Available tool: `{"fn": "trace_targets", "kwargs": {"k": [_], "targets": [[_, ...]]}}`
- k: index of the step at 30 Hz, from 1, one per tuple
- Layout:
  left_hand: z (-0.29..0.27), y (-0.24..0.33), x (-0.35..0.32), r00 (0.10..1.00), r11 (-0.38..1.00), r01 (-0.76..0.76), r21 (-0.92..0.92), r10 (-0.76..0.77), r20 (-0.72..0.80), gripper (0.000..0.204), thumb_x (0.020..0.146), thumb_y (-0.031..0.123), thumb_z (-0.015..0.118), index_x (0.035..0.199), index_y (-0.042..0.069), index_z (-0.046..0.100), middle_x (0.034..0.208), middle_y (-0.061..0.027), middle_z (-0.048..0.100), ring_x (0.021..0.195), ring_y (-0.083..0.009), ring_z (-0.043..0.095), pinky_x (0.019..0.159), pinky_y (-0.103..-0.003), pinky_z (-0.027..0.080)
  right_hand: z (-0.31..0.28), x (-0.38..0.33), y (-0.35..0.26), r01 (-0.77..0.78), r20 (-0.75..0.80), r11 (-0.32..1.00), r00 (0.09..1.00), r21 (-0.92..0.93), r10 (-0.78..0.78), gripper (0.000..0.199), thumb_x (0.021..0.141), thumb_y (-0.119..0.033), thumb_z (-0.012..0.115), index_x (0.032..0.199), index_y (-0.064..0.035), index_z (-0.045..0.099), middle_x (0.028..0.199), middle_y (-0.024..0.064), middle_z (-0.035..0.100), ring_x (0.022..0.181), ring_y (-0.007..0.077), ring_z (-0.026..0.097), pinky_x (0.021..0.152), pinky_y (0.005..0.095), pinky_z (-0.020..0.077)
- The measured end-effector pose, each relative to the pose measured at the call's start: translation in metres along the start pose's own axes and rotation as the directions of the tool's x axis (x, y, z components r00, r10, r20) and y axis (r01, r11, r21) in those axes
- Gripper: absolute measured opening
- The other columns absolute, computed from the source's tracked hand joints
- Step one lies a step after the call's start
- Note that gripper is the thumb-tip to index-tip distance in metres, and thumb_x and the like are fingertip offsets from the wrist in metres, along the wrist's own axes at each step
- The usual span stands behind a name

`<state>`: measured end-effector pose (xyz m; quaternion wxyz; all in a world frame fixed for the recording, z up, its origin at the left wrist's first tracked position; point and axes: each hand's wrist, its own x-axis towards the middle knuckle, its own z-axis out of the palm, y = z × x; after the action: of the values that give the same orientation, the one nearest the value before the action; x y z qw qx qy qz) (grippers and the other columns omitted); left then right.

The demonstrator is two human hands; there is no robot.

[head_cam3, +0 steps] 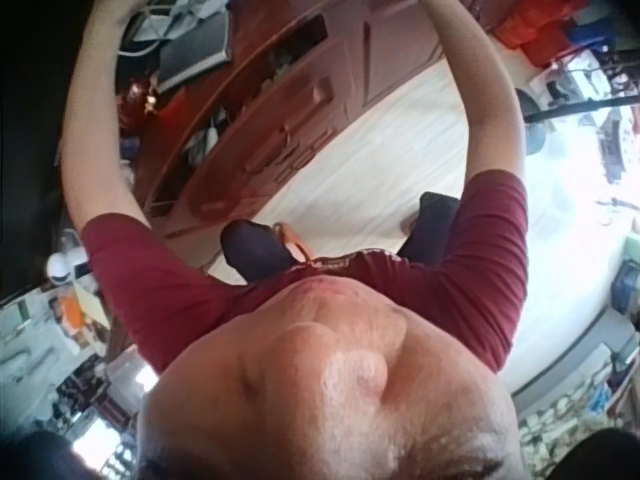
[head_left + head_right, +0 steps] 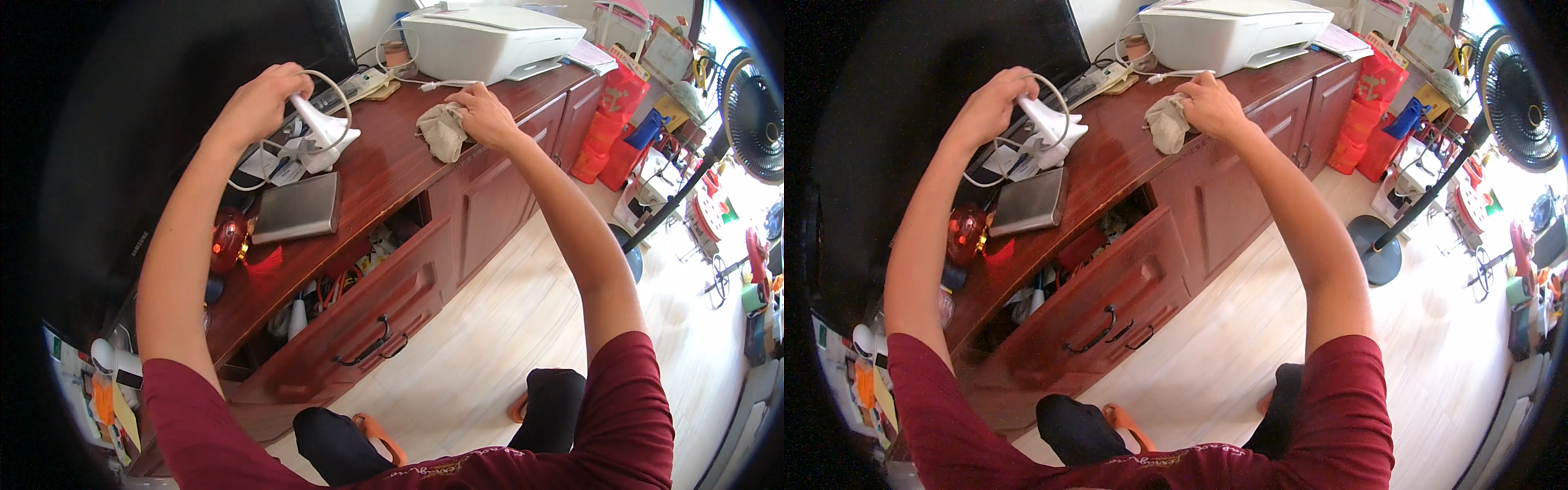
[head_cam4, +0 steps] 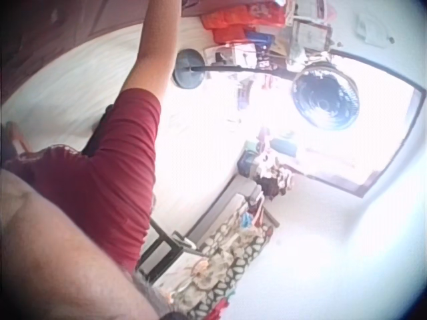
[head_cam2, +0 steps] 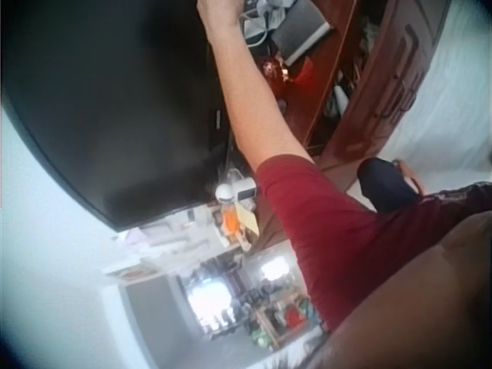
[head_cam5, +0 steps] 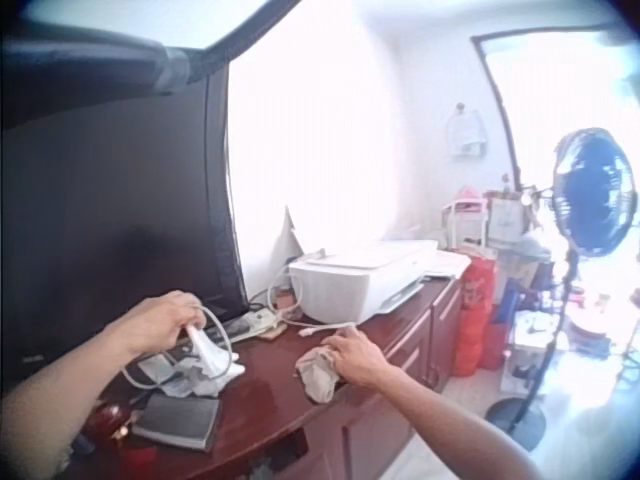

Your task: The person wipes the exterior surfaces and handles of a wooden cabinet and the top of the side counter using a cloth.

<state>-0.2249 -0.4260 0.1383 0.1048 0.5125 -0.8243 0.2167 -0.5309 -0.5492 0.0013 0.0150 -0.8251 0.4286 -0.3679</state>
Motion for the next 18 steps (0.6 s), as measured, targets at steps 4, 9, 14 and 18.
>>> {"fn": "trace_targets", "kwargs": {"k": [4,9,14,18], "targets": [[0.016,0.012,0.005,0.992,0.998,-0.050,-0.029,0.047,-0.118,0.026,0.076,-0.010,0.047,0.096,0.005,0.057,0.125,-0.0100,0.050,0.114,-0.0282,0.049,0.094,-0.033,0.042,0.032,-0.008,-0.019,0.162,0.201,0.982,0.969,-0.098,-0.140,0.045,0.089,-0.045,0.038,0.119,-0.0171,0.056,0.122,0.0149,0.051,0.118,0.0365,0.043,0.100,0.0499,0.0307],[0.016,0.022,0.006,1.000,0.996,-0.025,-0.086,0.025,-0.004,0.055,0.071,-0.011,0.044,0.118,0.013,0.058,0.145,-0.0072,0.028,0.130,-0.0282,0.032,0.106,-0.037,0.030,0.014,-0.051,-0.110,0.336,0.184,0.902,0.902,0.272,-0.391,0.056,0.080,-0.057,0.047,0.114,-0.0140,0.059,0.115,0.0170,0.055,0.110,0.0355,0.050,0.097,0.0478,0.0339],[0.010,0.041,-0.003,0.993,0.987,0.020,-0.159,-0.001,0.119,0.049,0.073,-0.006,0.052,0.117,0.014,0.058,0.146,-0.0051,0.025,0.131,-0.0289,0.031,0.107,-0.039,0.030,0.018,-0.047,-0.073,0.208,0.072,0.925,0.967,0.318,-0.243,0.032,0.076,-0.031,0.053,0.092,-0.0062,0.064,0.088,0.0140,0.063,0.085,0.0311,0.060,0.080,0.0407,0.0470],[-0.015,0.063,-0.030,0.988,0.995,0.017,-0.102,-0.001,0.154,0.041,0.075,0.001,0.059,0.115,0.012,0.060,0.146,-0.0060,0.027,0.130,-0.0286,0.033,0.105,-0.038,0.032,0.004,-0.049,0.002,0.251,-0.260,0.948,0.945,0.196,-0.197,0.024,0.075,-0.024,0.053,0.083,-0.0026,0.060,0.085,0.0166,0.059,0.084,0.0341,0.055,0.077,0.0430,0.0450]]}}
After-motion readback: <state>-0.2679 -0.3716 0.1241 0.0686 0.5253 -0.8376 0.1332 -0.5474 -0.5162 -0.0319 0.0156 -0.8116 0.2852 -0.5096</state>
